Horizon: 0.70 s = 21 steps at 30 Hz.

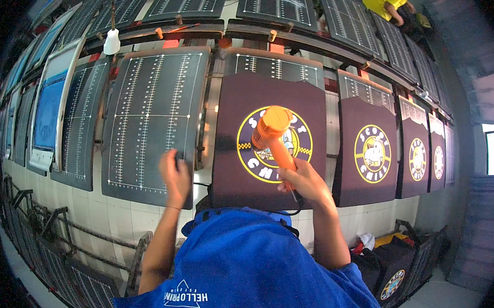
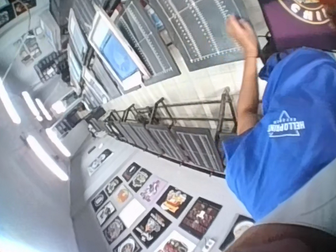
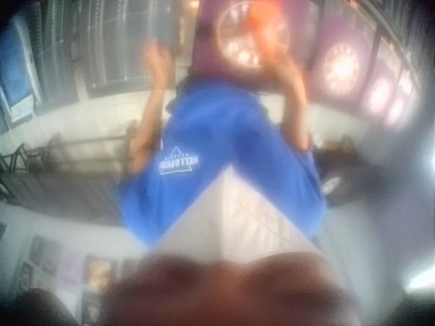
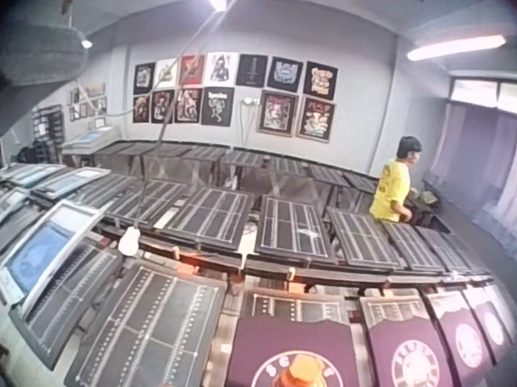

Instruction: The person uses a heat gun to dry the ink on several t-shirts that are mounted on a screen-printing rack, moving the tool across each printed design by hand.

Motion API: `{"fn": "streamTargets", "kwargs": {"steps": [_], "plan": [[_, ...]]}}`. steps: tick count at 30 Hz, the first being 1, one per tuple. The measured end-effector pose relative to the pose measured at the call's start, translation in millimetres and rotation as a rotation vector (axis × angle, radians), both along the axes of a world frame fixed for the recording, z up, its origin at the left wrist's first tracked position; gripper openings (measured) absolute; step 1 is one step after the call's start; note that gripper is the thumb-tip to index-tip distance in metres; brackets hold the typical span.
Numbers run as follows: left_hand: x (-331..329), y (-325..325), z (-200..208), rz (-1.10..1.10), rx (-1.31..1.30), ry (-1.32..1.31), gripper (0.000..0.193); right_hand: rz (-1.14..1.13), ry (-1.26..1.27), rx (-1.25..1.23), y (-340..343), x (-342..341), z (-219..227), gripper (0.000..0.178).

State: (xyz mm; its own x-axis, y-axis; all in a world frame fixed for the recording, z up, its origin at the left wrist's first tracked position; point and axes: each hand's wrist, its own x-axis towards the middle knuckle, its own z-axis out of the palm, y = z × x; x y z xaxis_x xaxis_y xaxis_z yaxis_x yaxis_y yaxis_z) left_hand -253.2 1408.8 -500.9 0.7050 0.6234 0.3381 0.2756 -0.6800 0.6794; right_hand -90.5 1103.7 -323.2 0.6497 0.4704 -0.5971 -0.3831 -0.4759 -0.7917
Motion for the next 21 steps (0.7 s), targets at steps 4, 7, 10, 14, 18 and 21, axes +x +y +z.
{"fn": "streamTargets", "kwargs": {"steps": [4,7,10,14,18,21], "plan": [[31,-72,0,-0.335,-0.099,0.002,0.048,-0.023,-0.148,-0.061,13,5,1,0.024],[47,-98,-6,-0.401,-0.024,0.154,0.056,-0.011,-0.153,-0.086,6,8,1,0.024],[65,-105,-18,-0.406,0.058,0.19,0.061,-0.045,-0.092,-0.04,-6,13,5,0.023],[85,-108,-18,-0.372,0.142,0.271,0.064,-0.065,-0.171,-0.015,-12,13,-12,0.022],[88,-106,-18,-0.349,0.139,0.307,0.063,-0.03,-0.106,0.009,-9,24,-9,0.024],[88,-106,-22,-0.345,0.147,0.294,0.063,0.02,-0.176,-0.002,-4,24,-16,0.026]]}}
